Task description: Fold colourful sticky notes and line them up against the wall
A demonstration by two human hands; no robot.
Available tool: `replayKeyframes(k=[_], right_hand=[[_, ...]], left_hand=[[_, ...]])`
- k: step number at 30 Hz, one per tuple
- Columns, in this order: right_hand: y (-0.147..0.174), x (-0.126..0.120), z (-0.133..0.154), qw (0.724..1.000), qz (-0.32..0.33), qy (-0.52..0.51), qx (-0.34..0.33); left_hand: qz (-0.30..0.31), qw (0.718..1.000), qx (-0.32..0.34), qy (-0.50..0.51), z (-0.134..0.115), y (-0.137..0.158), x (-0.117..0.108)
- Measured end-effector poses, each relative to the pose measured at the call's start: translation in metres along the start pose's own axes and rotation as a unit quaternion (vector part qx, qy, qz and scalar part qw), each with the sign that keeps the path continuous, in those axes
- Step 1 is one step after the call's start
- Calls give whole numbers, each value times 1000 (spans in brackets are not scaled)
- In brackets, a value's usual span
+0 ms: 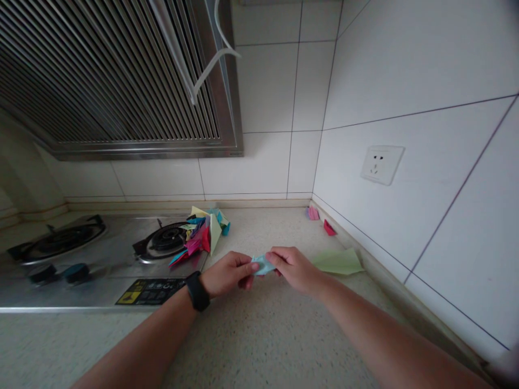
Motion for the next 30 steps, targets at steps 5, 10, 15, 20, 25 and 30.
replayKeyframes(k=[5,10,15,20,25,30], right_hand=[[0,-7,-4,999,-4,41,4],[-1,-8,-7,997,3,71,3],[-2,-7,-11,993,0,117,-12],[0,-18,-1,987,-66,138,-55],[4,-19,21,974,-43,152,-164],[4,-11,25,961,-12,197,-191]], left_hand=[[-40,998,-6,-41,3,-3,-5],[-74,994,-5,-84,1,-4,-12],[-106,989,-4,-107,-2,-4,-19],[-123,986,0,-115,-4,-4,-22],[-127,986,3,-110,-2,-5,-22],[-103,989,-6,-106,2,-6,-17]])
Point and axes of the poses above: each hand's wrist, its own y-axis away from the middle knuckle, its own x-axis out of the palm, z = x × y, the point moved 7 cm from there along -y, towards the middle knuckle, and after that the axes turned 9 degrees about -z, right-handed, at the moved point
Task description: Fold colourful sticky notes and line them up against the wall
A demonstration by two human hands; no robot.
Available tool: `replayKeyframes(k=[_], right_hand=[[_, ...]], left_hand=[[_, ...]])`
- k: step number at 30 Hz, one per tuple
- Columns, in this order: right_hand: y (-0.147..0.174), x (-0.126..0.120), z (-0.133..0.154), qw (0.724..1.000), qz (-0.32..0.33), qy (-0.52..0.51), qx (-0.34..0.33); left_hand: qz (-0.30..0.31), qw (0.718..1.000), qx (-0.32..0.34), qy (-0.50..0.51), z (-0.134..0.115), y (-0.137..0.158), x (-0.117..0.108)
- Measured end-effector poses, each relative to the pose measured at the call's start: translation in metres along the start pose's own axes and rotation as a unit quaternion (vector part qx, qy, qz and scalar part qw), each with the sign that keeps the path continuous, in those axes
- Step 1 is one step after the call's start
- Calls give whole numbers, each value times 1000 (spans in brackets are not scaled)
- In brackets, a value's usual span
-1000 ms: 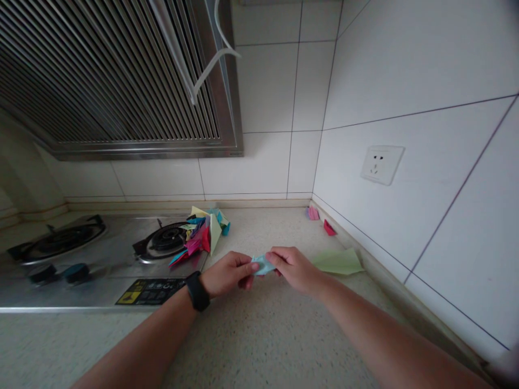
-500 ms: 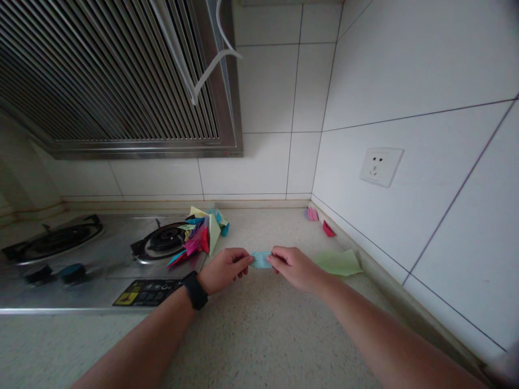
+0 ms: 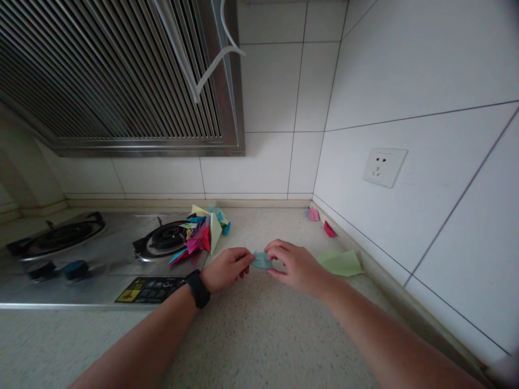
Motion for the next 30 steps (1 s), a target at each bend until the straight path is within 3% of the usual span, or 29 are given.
replayKeyframes(k=[11,24,30], right_hand=[[0,4,-3,997,19,77,-16],[1,0,-12,997,5,75,-2],[1,-3,-19,998,-7,62,26]], left_hand=[[-50,995,33,-73,-3,-2,-12],[-110,989,21,-96,9,-7,-23],[-86,980,38,-176,8,-10,-11]])
Point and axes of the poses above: each hand's wrist, its own y-axis away from the middle knuckle, its own x-axis out of the palm, z = x × y, the point moved 7 cm from there along -y, towards the middle knuckle, and after that the axes turned 9 degrees about -z, right-handed, at the moved point
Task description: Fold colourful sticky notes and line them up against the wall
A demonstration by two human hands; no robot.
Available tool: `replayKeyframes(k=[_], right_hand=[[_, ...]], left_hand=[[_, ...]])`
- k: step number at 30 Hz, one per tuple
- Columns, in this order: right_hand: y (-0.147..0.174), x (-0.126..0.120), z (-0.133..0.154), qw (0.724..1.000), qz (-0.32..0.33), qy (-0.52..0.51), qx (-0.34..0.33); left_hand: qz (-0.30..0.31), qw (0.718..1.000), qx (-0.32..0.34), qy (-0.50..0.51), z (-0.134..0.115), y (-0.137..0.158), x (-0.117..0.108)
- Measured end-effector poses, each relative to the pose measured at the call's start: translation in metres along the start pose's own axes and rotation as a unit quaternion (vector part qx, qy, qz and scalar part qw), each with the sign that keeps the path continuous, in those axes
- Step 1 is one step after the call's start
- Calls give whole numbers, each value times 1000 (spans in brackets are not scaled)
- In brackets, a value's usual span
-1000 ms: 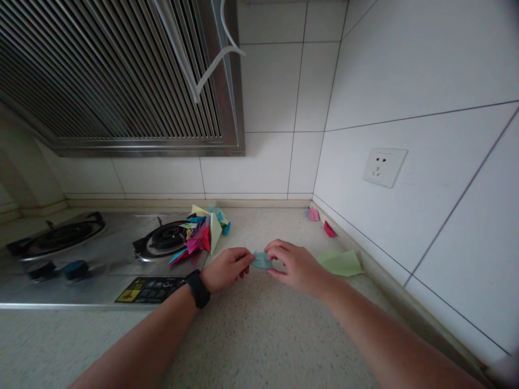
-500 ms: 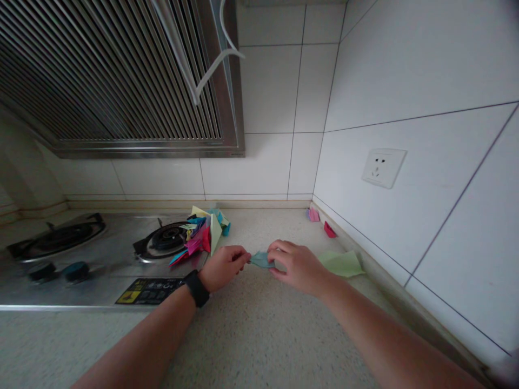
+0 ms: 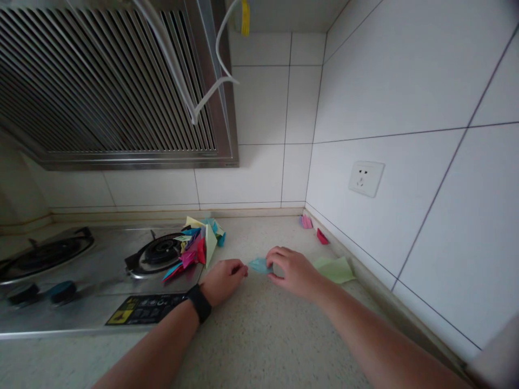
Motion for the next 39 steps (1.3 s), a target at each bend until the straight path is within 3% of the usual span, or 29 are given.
replayKeyframes(k=[5,9,14,19,22,29,39], right_hand=[[-6,6,-23,996,-26,-26,76],[-32,19,-71,975,5,-47,217],[-66,11,-147,941,21,107,321],[-53,17,-201,893,64,200,398],[-43,33,-207,882,100,228,401],[-35,68,-192,881,155,246,374],[-36,73,-199,876,191,241,372]], left_hand=[[13,999,15,-39,-4,0,5],[23,999,14,-46,1,-1,8],[43,994,15,-100,3,-1,11],[65,990,21,-124,3,-2,13],[59,990,28,-123,2,-2,12],[67,988,37,-131,2,-1,13],[71,988,36,-131,-2,-1,12]])
Point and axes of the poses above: each hand's wrist, its own y-axis away from the middle knuckle, its own x-axis out of the palm, z = x × y, the point moved 7 cm from there along -y, towards the middle knuckle, and after that the axes turned 9 degrees about -z, right-handed, at the moved point
